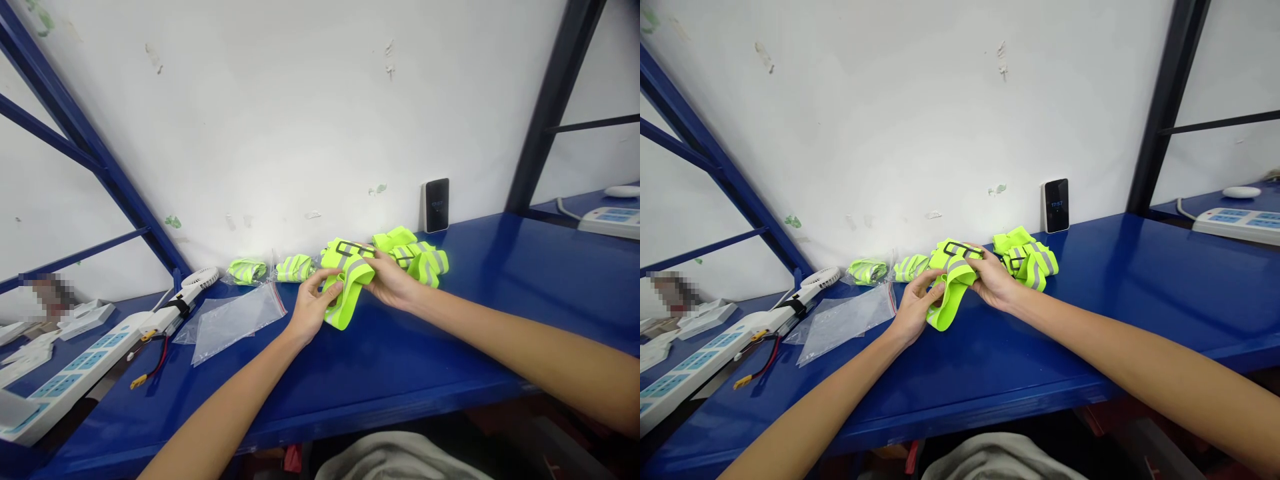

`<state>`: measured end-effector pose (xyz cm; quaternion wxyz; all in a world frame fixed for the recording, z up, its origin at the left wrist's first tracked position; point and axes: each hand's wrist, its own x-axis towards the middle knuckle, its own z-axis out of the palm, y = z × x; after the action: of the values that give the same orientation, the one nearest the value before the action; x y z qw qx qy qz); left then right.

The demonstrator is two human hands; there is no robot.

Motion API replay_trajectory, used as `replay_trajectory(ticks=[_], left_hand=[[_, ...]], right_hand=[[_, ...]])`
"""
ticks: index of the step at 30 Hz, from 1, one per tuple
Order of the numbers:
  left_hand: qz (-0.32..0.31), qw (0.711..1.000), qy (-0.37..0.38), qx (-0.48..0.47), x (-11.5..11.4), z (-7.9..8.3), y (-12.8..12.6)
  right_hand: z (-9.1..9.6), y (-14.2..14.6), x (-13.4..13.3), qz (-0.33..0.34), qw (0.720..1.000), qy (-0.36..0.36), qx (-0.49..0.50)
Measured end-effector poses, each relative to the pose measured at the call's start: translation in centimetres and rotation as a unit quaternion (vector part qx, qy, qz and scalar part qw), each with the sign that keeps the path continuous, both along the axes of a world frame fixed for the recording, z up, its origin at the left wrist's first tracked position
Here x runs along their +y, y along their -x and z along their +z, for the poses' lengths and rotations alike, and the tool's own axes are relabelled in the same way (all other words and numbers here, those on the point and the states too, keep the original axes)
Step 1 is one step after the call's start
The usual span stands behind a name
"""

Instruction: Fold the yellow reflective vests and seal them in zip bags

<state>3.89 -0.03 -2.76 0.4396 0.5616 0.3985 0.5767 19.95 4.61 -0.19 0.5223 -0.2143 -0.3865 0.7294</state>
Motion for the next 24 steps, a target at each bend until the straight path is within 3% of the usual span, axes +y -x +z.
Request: replay_trajectory(ticks=[13,20,24], left_hand=[[0.027,0.999,0.033,0.014,0.4,-0.3,0.0],[0.049,0.996,-0.041,0.066,0.0,-1.3,-0.9],[0.109,0.971,-0.103,0.186,0.0,-1.2,-0.5]], right_hand=[[-0.8,0.3,-0.7,-0.026,0.996,-0.073,-0.048],[-1.9,0.6,-0.1,-0.047,0.992,-0.091,-0.071],[-2.6,0.6,0.0,-0.027,0.988,-0.115,-0.095]])
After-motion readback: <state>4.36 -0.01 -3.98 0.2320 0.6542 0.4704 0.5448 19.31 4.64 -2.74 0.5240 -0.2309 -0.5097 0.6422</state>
